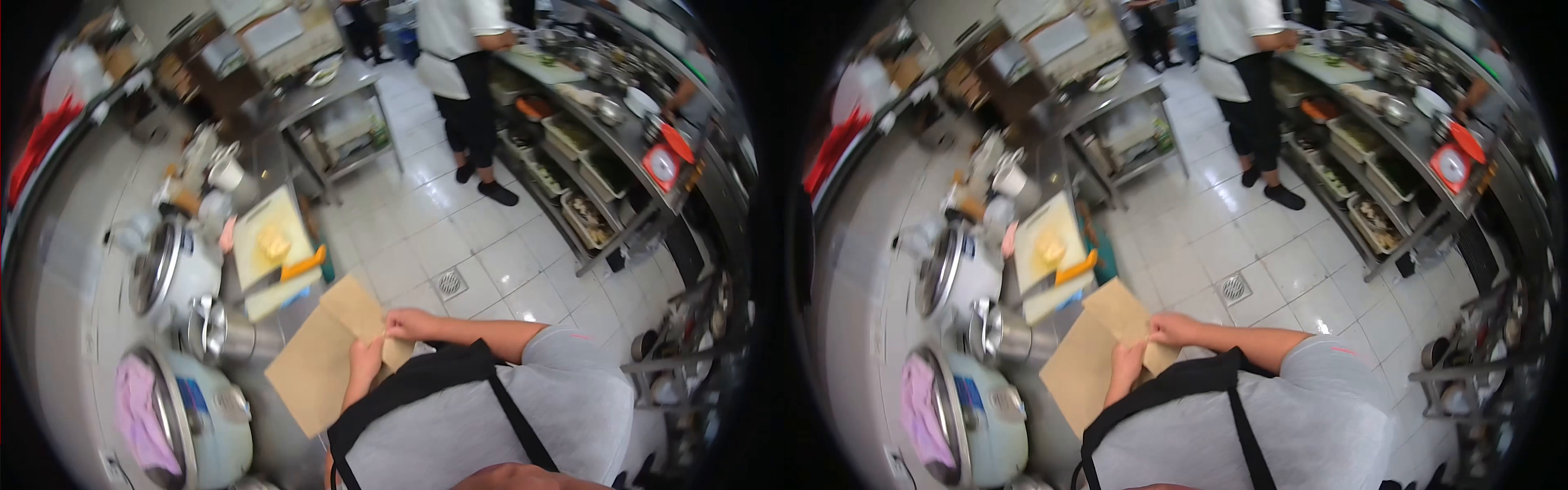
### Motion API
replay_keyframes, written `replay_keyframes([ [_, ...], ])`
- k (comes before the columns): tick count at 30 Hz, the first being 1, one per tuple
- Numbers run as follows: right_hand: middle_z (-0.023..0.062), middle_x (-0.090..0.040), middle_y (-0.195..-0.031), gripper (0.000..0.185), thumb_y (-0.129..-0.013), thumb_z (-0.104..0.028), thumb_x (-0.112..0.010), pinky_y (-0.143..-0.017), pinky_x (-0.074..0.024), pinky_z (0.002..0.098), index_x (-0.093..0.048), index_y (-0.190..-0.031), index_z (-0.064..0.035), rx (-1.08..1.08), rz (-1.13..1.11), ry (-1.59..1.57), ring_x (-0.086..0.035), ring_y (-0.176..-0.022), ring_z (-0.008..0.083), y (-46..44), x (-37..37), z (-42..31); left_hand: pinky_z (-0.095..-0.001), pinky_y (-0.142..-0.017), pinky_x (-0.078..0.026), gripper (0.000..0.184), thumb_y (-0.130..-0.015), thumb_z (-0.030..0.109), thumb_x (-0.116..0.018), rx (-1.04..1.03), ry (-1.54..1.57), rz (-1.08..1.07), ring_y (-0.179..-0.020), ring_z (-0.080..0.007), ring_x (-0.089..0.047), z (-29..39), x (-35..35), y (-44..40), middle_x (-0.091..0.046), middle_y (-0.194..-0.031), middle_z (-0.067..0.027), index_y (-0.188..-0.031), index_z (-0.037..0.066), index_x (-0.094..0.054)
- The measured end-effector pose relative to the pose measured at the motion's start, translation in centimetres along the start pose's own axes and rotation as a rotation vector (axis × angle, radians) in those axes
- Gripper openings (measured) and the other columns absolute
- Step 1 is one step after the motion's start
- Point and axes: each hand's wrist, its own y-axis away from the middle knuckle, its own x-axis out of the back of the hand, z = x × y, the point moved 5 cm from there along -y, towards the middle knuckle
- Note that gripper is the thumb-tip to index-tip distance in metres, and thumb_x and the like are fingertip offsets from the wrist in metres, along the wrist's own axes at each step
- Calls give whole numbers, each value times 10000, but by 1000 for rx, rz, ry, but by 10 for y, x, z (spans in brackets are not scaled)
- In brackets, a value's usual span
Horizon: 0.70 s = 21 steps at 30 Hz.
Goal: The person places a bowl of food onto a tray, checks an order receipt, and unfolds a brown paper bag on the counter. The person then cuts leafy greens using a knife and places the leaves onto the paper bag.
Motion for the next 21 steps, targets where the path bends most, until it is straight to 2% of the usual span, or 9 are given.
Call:
replay_keyframes([
  [1, 143, -575, -725, 217, -742, -275, -589, -582, -435, 377, -536, -780, -68, 16, -15, 17, -562, -677, 296, 0, -1, 3, -342, -625, -469, 250, -773, 176, -532, 19, -13, 16, -721, -254, -631, -13, -2, -3, -624, -735, -198, -862, -45, -607],
  [4, 142, -565, -707, 206, -758, -262, -571, -570, -423, 388, -519, -780, -64, 12, -48, 48, -557, -660, 295, -5, -4, 3, -340, -627, -467, 293, -784, 199, -532, 147, 241, 45, -707, -235, -619, -27, -5, -3, -630, -714, -164, -852, -76, -606],
  [7, 141, -553, -698, 197, -780, -251, -555, -563, -417, 386, -500, -788, -63, -1, 0, 51, -543, -643, 298, -2, -1, 3, -341, -595, -459, 335, -791, 228, -531, 149, 93, -94, -644, -219, -596, 7, -11, 11, -613, -672, -142, -811, -99, -598],
  [10, 148, -554, -711, 187, -796, -247, -529, -577, -421, 403, -493, -808, -64, -8, 45, 109, -542, -663, 324, 0, 0, 6, -349, -555, -447, 351, -791, 250, -532, 402, 86, -209, -594, -222, -588, -8, -17, 14, -603, -648, -149, -777, -95, -594],
  [14, 160, -562, -747, 174, -801, -239, -499, -610, -429, 437, -498, -836, -68, -33, 122, 171, -553, -712, 354, 7, -2, 6, -354, -523, -433, 364, -789, 255, -529, 365, 11, -236, -570, -226, -583, -10, -17, 11, -592, -631, -151, -761, -103, -587],
  [15, 164, -566, -770, 163, -782, -221, -501, -627, -438, 443, -504, -846, -71, -62, 123, 206, -557, -724, 358, 9, 1, 5, -377, -556, -439, 378, -786, 260, -514, 361, 14, -239, -588, -273, -589, -8, -17, 12, -589, -629, -182, -759, -111, -576],
  [18, 162, -569, -771, 150, -757, -206, -508, -638, -438, 452, -517, -834, -77, 46, 203, 295, -558, -718, 362, 8, 3, 12, -408, -614, -443, 386, -781, 268, -500, 242, -190, -243, -670, -359, -597, 4, -18, 8, -593, -674, -242, -800, -110, -575],
  [20, 156, -585, -832, 184, -750, -209, -509, -657, -453, 440, -543, -886, -91, 41, 217, 355, -570, -762, 343, 9, 10, 20, -419, -677, -442, 386, -777, 273, -492, 277, -230, -268, -769, -415, -578, 5, -18, 9, -591, -754, -276, -855, -95, -578],
  [21, 151, -587, -841, 174, -748, -213, -508, -649, -454, 441, -541, -862, -85, -104, 214, 446, -574, -766, 332, 1, 12, 45, -419, -693, -442, 379, -777, 268, -496, 230, -188, -236, -799, -416, -572, -2, -18, 8, -591, -789, -278, -877, -88, -578],
])
